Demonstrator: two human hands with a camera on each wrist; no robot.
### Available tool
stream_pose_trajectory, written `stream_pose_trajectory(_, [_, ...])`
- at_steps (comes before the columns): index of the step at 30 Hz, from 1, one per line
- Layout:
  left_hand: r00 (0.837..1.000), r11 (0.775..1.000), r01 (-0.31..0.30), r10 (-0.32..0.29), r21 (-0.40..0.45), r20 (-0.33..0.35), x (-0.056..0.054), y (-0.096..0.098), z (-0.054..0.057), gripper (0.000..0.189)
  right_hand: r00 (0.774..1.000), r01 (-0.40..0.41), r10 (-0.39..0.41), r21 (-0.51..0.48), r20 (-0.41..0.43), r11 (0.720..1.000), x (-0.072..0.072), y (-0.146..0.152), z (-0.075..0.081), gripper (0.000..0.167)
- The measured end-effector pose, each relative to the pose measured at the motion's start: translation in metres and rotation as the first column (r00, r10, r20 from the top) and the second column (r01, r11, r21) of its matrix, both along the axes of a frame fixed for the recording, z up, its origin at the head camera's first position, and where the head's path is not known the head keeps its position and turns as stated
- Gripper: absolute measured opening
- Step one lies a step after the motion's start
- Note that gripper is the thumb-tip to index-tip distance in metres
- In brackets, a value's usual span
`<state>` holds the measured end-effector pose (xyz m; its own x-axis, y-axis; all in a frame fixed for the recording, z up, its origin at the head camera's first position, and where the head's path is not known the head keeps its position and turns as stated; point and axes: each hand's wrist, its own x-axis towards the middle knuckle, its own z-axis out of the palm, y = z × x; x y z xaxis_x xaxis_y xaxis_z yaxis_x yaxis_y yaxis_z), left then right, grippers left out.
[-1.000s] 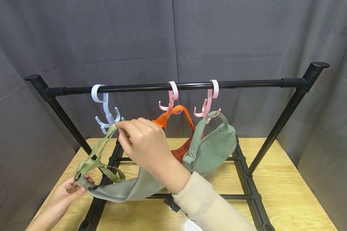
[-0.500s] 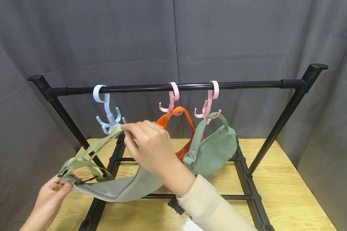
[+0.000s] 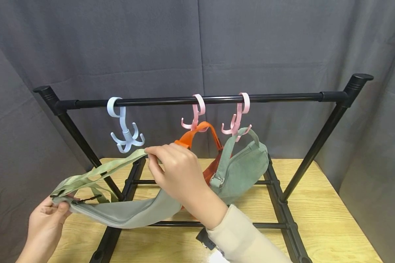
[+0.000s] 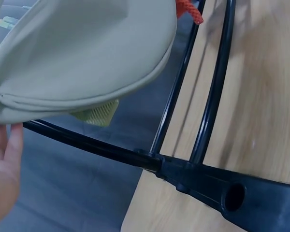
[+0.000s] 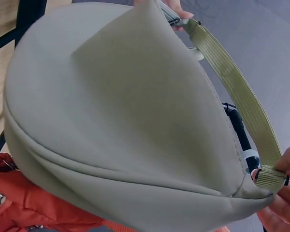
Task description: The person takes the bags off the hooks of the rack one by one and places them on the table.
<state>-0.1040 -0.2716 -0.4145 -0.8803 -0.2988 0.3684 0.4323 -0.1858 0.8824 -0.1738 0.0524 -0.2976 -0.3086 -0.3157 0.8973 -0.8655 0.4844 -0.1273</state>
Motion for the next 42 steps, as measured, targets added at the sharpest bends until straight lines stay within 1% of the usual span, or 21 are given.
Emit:
stream_pose_trajectory(5, [1.000,0.998,-0.017,0.018,0.065,-0.017,-0.002,0.002,0.004,0.020,1.000,-0.004,0.004,-0.006,0.010,1.000,0.001,0.002,-0.005,0.014])
stream_pose_trajectory(11, [0.998,0.986,-0.002,0.012,0.169,-0.054,-0.005,0.005,0.008,0.023,1.000,-0.005,0.005,0.000,0.031,1.000,0.002,0.005,-0.012,0.014])
stream_pose_trajectory(13, [0.998,0.982,-0.006,0.017,0.190,-0.055,-0.006,0.006,0.011,0.023,0.999,-0.010,0.010,0.002,0.032,1.000,0.002,0.006,-0.014,0.014])
stream_pose_trajectory(18, [0.998,0.974,-0.032,0.044,0.225,-0.045,-0.007,0.007,0.018,0.022,0.999,-0.013,0.013,-0.002,0.037,1.000,0.003,0.008,-0.018,0.015])
stream_pose_trajectory(23, [0.995,0.970,-0.085,0.096,0.226,-0.038,-0.007,0.008,0.027,0.023,0.998,-0.008,0.008,0.000,0.066,1.000,0.006,0.010,-0.022,0.015])
stream_pose_trajectory(25, [0.994,0.968,-0.089,0.103,0.237,-0.046,-0.008,0.009,0.030,0.024,0.996,-0.012,0.013,-0.005,0.087,1.000,0.006,0.012,-0.025,0.015])
stream_pose_trajectory(28, [0.993,0.964,-0.064,0.086,0.257,-0.077,-0.008,0.010,0.035,0.026,0.994,-0.024,0.026,-0.021,0.108,0.999,0.007,0.014,-0.028,0.015])
stream_pose_trajectory(31, [0.991,0.963,-0.011,0.046,0.268,-0.124,-0.009,0.009,0.038,0.029,0.991,-0.038,0.042,-0.038,0.123,0.999,0.007,0.016,-0.031,0.016])
stream_pose_trajectory(34, [0.987,0.961,0.025,0.020,0.276,-0.158,-0.010,0.009,0.041,0.033,0.989,-0.044,0.050,-0.049,0.141,0.998,0.008,0.017,-0.034,0.015])
stream_pose_trajectory(39, [0.978,0.943,0.098,-0.033,0.317,-0.204,-0.011,0.009,0.044,0.037,0.984,-0.063,0.074,-0.074,0.160,0.995,0.009,0.018,-0.039,0.016])
stream_pose_trajectory(42, [0.972,0.933,0.130,-0.053,0.335,-0.228,-0.012,0.010,0.047,0.037,0.983,-0.070,0.084,-0.087,0.162,0.994,0.009,0.019,-0.041,0.017])
